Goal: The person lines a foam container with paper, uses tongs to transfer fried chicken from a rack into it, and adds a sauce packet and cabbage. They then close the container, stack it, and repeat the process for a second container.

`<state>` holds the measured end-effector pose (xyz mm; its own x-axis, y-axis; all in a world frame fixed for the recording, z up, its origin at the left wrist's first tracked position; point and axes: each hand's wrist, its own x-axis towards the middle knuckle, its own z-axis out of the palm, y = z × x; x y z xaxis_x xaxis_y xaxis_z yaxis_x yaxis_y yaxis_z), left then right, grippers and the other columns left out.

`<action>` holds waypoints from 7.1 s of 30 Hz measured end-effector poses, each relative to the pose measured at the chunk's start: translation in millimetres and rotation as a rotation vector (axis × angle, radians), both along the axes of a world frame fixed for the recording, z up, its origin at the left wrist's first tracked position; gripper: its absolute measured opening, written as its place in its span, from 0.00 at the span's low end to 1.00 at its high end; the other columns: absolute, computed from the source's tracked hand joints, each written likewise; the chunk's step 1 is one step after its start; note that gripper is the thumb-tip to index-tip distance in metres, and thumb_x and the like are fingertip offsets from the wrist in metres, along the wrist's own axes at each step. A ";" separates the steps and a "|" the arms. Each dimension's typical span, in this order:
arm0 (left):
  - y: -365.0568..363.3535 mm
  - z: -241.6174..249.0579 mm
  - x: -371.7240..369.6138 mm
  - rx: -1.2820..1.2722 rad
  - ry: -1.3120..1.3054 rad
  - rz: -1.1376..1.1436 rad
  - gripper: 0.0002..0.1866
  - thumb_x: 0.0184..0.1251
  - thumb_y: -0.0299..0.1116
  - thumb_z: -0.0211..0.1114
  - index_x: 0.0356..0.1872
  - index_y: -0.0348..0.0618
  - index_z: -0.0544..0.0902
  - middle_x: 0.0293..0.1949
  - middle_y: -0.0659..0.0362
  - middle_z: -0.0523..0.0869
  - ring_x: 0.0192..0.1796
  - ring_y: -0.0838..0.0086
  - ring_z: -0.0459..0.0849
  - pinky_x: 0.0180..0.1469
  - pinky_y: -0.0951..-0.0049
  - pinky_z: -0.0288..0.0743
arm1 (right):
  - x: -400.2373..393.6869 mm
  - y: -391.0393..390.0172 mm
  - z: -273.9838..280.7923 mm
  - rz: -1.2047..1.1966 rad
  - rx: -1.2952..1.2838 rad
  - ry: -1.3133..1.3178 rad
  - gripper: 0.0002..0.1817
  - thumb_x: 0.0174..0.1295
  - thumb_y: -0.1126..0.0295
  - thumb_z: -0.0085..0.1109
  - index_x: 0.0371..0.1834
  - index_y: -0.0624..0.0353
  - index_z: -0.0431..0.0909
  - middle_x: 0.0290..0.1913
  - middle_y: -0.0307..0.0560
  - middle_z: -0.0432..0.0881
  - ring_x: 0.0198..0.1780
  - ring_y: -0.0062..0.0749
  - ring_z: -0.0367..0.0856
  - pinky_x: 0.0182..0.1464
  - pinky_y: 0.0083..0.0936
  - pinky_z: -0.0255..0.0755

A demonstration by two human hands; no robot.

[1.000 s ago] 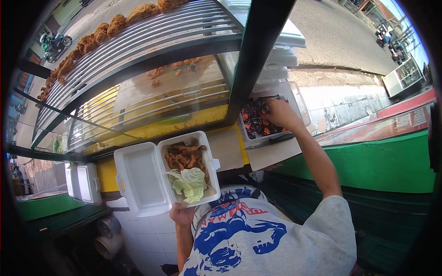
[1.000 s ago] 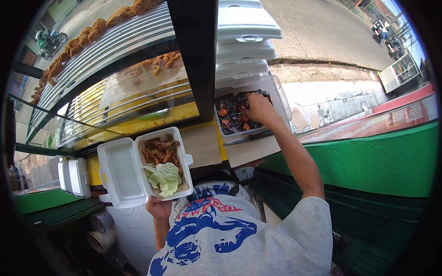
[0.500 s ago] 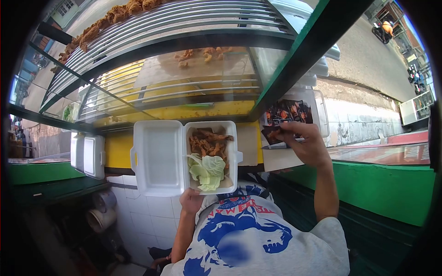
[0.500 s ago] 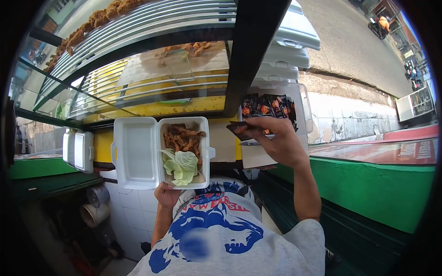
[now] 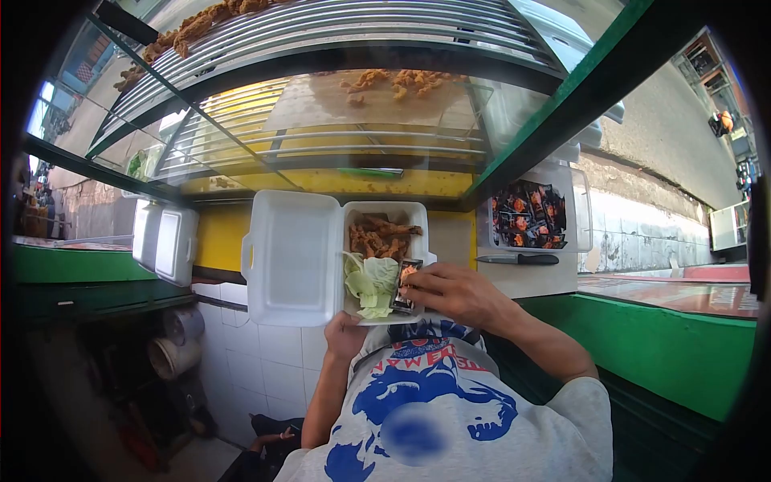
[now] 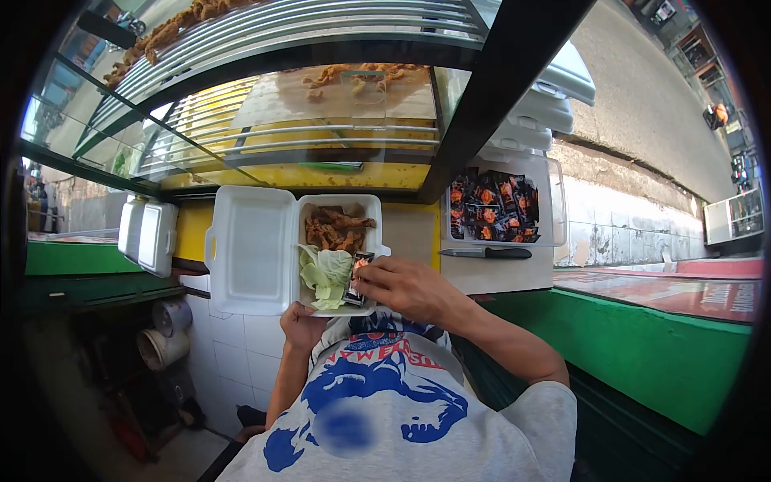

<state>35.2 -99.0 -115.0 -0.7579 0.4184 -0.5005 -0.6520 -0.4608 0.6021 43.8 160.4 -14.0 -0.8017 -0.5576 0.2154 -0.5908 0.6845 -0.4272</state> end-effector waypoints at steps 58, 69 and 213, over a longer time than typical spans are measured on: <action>-69.2 69.2 -91.7 -0.954 0.958 -0.345 0.16 0.50 0.32 0.76 0.43 0.51 0.85 0.71 0.44 0.60 0.73 0.45 0.60 0.70 0.50 0.61 | -39.8 -120.4 -70.9 -0.935 -1.492 -0.933 0.10 0.73 0.68 0.51 0.49 0.65 0.71 0.40 0.46 0.83 0.37 0.27 0.86 0.37 0.23 0.82; -66.1 67.9 -90.0 -0.960 0.986 -0.370 0.23 0.49 0.33 0.77 0.50 0.53 0.83 0.71 0.46 0.60 0.73 0.45 0.61 0.70 0.49 0.61 | -35.0 -109.8 -80.5 -0.858 -1.529 -1.023 0.14 0.73 0.69 0.51 0.56 0.65 0.70 0.43 0.44 0.83 0.42 0.25 0.83 0.47 0.26 0.80; -604.0 -12.0 -427.2 -0.637 1.451 -0.714 0.33 0.59 0.51 0.68 0.64 0.48 0.74 0.68 0.52 0.69 0.69 0.53 0.65 0.69 0.51 0.55 | -272.9 -672.6 -70.3 -0.709 0.017 0.214 0.47 0.47 0.48 0.75 0.72 0.44 0.62 0.71 0.58 0.57 0.71 0.77 0.52 0.68 0.64 0.61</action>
<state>-392.1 -703.0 -127.0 -0.4727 0.8671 0.1572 0.5856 0.1758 0.7913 -229.0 -512.2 -84.3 -0.9121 0.0740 0.4033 -0.0735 0.9382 -0.3383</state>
